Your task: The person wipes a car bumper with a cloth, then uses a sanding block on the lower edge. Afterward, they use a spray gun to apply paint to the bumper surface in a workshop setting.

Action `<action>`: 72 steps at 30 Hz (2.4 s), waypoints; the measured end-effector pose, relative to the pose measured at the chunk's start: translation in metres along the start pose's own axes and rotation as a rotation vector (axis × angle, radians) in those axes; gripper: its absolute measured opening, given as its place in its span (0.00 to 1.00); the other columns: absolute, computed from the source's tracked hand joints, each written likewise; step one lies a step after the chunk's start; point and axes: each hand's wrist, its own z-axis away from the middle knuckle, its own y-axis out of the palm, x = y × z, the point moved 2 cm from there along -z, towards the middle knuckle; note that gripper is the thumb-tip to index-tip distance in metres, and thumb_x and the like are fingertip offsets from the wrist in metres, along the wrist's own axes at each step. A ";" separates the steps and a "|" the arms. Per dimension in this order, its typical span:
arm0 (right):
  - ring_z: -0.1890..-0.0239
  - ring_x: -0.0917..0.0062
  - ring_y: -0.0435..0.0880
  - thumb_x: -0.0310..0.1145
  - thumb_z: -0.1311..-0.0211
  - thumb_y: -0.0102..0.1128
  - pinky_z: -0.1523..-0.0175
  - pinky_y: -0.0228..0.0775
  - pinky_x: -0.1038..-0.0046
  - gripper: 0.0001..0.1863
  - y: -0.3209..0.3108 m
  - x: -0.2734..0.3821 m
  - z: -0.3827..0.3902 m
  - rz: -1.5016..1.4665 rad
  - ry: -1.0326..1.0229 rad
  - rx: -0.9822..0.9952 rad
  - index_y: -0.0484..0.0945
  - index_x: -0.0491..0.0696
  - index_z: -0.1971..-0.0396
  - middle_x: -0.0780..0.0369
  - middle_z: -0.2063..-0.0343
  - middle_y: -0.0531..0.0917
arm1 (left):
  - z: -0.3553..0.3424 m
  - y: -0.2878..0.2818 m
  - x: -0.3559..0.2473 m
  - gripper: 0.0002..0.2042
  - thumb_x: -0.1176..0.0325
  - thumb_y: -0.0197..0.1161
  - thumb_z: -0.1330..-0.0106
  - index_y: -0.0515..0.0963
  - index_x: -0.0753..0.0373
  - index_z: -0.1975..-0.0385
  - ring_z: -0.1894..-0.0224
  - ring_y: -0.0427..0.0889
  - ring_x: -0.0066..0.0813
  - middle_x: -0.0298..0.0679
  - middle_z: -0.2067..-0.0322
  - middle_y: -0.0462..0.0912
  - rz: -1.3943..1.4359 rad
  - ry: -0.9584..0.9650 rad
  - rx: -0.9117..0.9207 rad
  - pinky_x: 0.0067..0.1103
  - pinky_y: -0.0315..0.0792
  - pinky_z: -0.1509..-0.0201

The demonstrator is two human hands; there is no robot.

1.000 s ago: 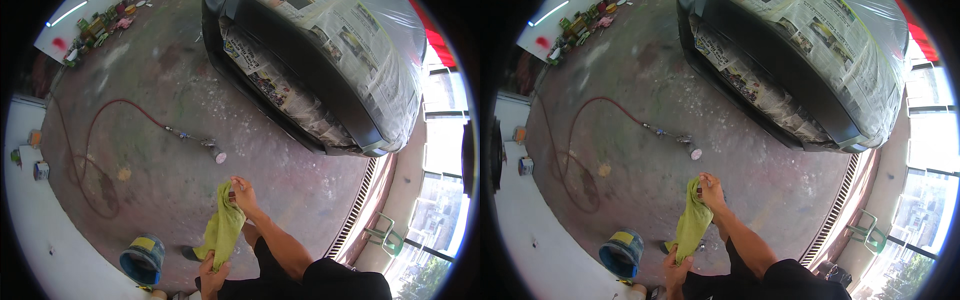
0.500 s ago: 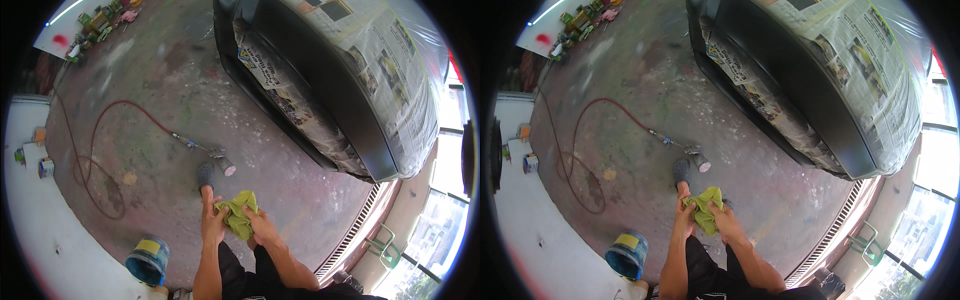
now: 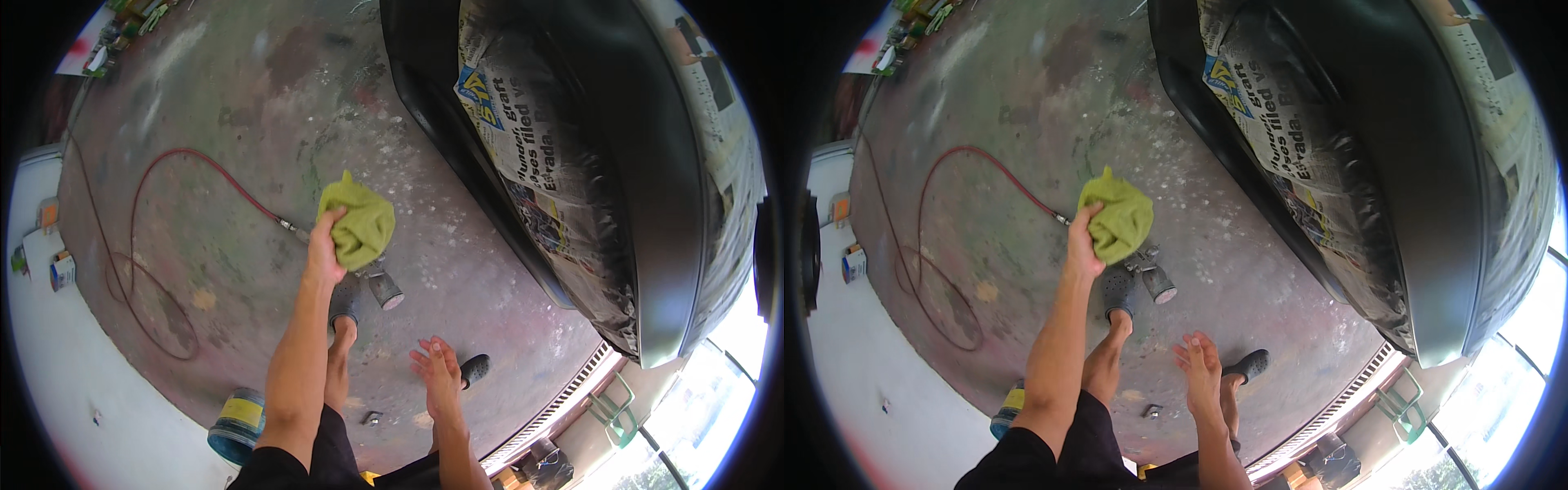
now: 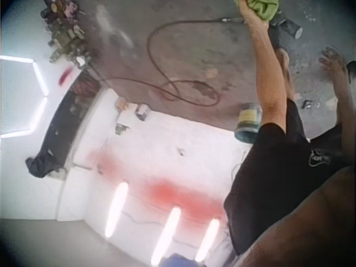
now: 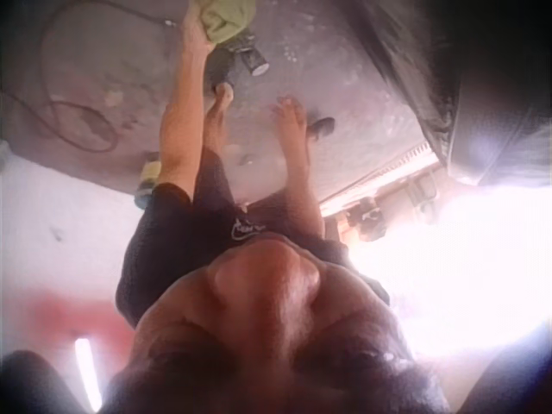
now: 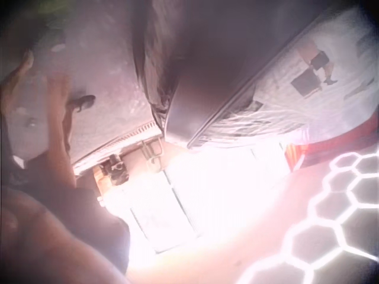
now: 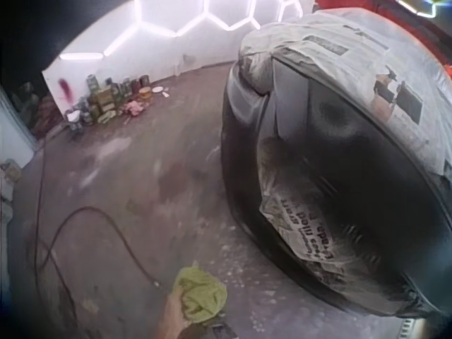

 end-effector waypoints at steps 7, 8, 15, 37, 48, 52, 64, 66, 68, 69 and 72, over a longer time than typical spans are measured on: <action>0.45 0.63 0.88 0.51 0.21 0.62 0.43 0.80 0.64 0.32 -0.088 -0.107 0.004 0.078 0.296 -0.126 0.73 0.41 0.33 0.53 0.42 0.84 | -0.148 0.107 -0.067 0.22 0.69 0.62 0.33 0.78 0.68 0.40 0.47 0.87 0.44 0.48 0.45 0.84 -0.821 0.469 0.023 0.36 0.81 0.40; 0.45 0.63 0.88 0.51 0.21 0.62 0.44 0.80 0.64 0.31 -0.095 -0.119 0.006 0.063 0.321 -0.146 0.73 0.41 0.33 0.53 0.42 0.84 | -0.163 0.123 -0.064 0.24 0.71 0.62 0.34 0.77 0.68 0.38 0.45 0.87 0.47 0.50 0.42 0.83 -1.048 0.563 0.012 0.37 0.81 0.40; 0.43 0.63 0.87 0.50 0.20 0.61 0.40 0.80 0.62 0.32 -0.081 -0.145 0.008 -0.017 0.395 -0.055 0.70 0.40 0.32 0.51 0.40 0.82 | -0.250 0.169 -0.051 0.35 0.68 0.65 0.36 0.69 0.67 0.26 0.26 0.68 0.64 0.58 0.26 0.68 -1.624 1.026 -0.087 0.42 0.64 0.22; 0.43 0.69 0.86 0.46 0.14 0.52 0.37 0.77 0.68 0.26 -0.241 -0.118 -0.046 0.144 0.144 0.196 0.73 0.39 0.33 0.55 0.41 0.84 | -0.164 0.140 0.226 0.42 0.74 0.57 0.32 0.48 0.65 0.16 0.14 0.34 0.58 0.50 0.15 0.43 -2.273 0.970 -0.025 0.52 0.40 0.13; 0.51 0.74 0.89 0.44 0.16 0.56 0.46 0.80 0.69 0.22 -0.338 -0.127 -0.038 0.290 -0.125 0.247 0.78 0.42 0.37 0.54 0.50 0.89 | -0.104 0.153 0.415 0.41 0.70 0.55 0.29 0.47 0.69 0.17 0.14 0.35 0.62 0.55 0.16 0.45 -2.315 0.928 -0.115 0.56 0.37 0.15; 0.54 0.68 0.90 0.39 0.17 0.56 0.50 0.82 0.66 0.18 -0.367 -0.094 -0.028 0.352 -0.185 0.185 0.79 0.42 0.39 0.49 0.51 0.89 | -0.082 0.162 0.490 0.41 0.72 0.55 0.30 0.46 0.73 0.18 0.15 0.32 0.68 0.59 0.16 0.42 -2.336 0.795 -0.059 0.60 0.36 0.16; 0.53 0.55 0.91 0.33 0.19 0.55 0.47 0.82 0.60 0.16 -0.469 -0.098 -0.021 0.176 -0.245 0.049 0.80 0.40 0.42 0.44 0.51 0.88 | -0.032 0.190 0.664 0.48 0.70 0.60 0.33 0.36 0.74 0.18 0.16 0.28 0.73 0.63 0.17 0.35 -2.304 0.805 -0.155 0.60 0.35 0.17; 0.53 0.55 0.91 0.33 0.19 0.55 0.47 0.82 0.60 0.16 -0.483 -0.104 -0.023 0.108 -0.232 0.039 0.80 0.39 0.42 0.44 0.52 0.88 | -0.020 0.198 0.690 0.50 0.70 0.60 0.33 0.33 0.74 0.18 0.16 0.28 0.73 0.63 0.17 0.32 -2.332 0.761 -0.163 0.60 0.36 0.16; 0.53 0.65 0.89 0.36 0.17 0.53 0.45 0.80 0.65 0.18 -0.495 -0.111 -0.023 0.087 -0.209 0.032 0.79 0.40 0.39 0.50 0.54 0.89 | -0.009 0.205 0.715 0.50 0.69 0.60 0.32 0.31 0.73 0.18 0.16 0.27 0.71 0.64 0.17 0.29 -2.361 0.713 -0.162 0.59 0.36 0.16; 0.53 0.71 0.88 0.38 0.16 0.53 0.44 0.79 0.68 0.19 -0.500 -0.113 -0.023 0.078 -0.198 0.030 0.79 0.40 0.38 0.53 0.55 0.89 | -0.005 0.207 0.726 0.50 0.69 0.60 0.32 0.31 0.73 0.18 0.16 0.27 0.71 0.64 0.17 0.29 -2.383 0.712 -0.158 0.59 0.36 0.16; 0.52 0.70 0.89 0.38 0.15 0.52 0.43 0.79 0.68 0.19 -0.511 -0.122 -0.022 0.033 -0.176 0.014 0.79 0.40 0.38 0.52 0.53 0.89 | 0.006 0.212 0.757 0.50 0.69 0.59 0.32 0.30 0.74 0.19 0.16 0.26 0.71 0.65 0.18 0.28 -2.415 0.718 -0.129 0.59 0.34 0.16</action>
